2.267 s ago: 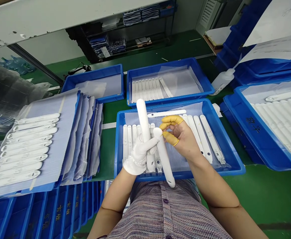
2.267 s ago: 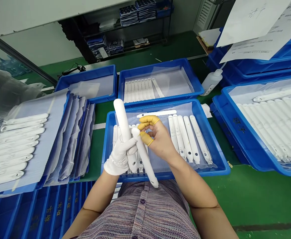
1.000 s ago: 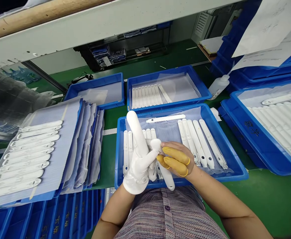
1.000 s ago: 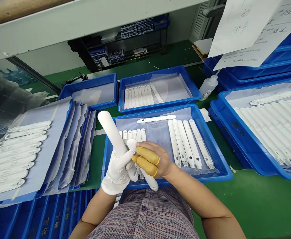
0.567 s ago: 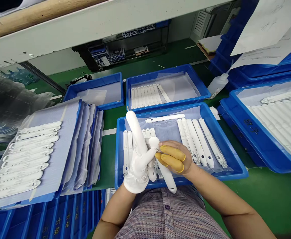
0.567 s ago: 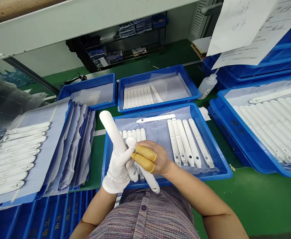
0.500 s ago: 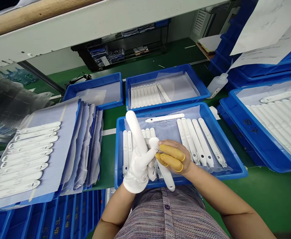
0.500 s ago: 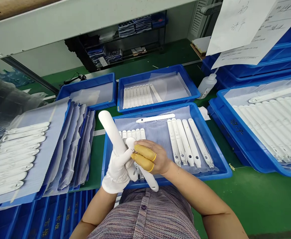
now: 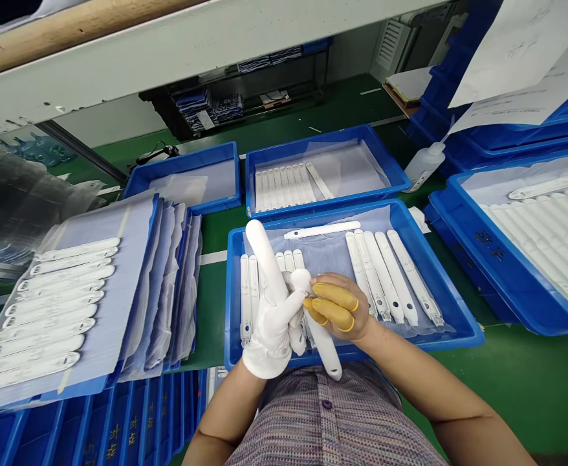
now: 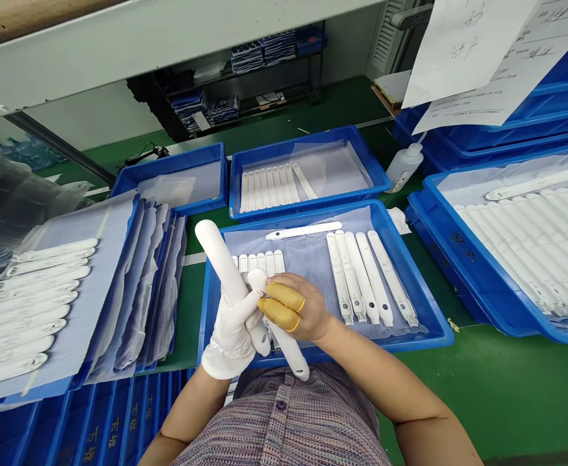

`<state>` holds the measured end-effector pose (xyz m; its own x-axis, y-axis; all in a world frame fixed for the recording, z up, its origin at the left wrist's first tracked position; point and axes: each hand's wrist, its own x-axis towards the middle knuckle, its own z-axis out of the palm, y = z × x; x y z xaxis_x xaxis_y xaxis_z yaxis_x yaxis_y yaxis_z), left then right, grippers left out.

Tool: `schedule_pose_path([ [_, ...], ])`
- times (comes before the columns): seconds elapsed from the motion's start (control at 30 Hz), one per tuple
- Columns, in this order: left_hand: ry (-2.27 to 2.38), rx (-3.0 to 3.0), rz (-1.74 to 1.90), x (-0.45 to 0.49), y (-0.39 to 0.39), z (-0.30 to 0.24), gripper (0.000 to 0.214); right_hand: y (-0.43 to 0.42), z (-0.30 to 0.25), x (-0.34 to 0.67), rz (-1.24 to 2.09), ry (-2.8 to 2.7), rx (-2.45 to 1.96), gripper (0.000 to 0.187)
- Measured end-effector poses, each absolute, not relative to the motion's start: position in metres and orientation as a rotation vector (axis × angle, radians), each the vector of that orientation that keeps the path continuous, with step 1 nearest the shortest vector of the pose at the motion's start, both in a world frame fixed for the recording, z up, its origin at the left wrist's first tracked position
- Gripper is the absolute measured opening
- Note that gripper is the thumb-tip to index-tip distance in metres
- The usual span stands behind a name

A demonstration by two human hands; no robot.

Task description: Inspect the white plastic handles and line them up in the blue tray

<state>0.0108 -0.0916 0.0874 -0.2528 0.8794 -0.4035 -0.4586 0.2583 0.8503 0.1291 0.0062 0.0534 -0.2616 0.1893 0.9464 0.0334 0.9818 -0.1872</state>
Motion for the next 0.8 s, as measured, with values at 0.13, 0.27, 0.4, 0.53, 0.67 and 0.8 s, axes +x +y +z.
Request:
schedule_pose_path([
  [0.13,1.291,0.463,1.354,0.0103,-0.0910,0.0860,0.043,0.0056,0.0538,0.1281,0.142,-1.822,-0.177,0.010],
  [0.27,1.277,0.441,1.369,0.0102,-0.0910,0.0865,0.045,0.0062,0.0538,0.1267,0.139,-1.827,-0.184,0.011],
  [0.4,1.257,0.453,1.347,0.0099,-0.0916,0.0858,0.040,0.0066,0.0526,0.1255,0.156,-1.811,-0.175,0.011],
  [0.53,1.293,0.457,1.354,0.0095,-0.0913,0.0839,0.039,0.0066,0.0510,0.1249,0.180,-1.816,-0.176,0.011],
  [0.67,1.276,0.450,1.352,0.0094,-0.0923,0.0829,0.040,0.0059,0.0490,0.1245,0.189,-1.807,-0.162,0.011],
  [0.8,1.292,0.453,1.336,0.0095,-0.0926,0.0827,0.039,0.0049,0.0473,0.1249,0.200,-1.811,-0.175,0.013],
])
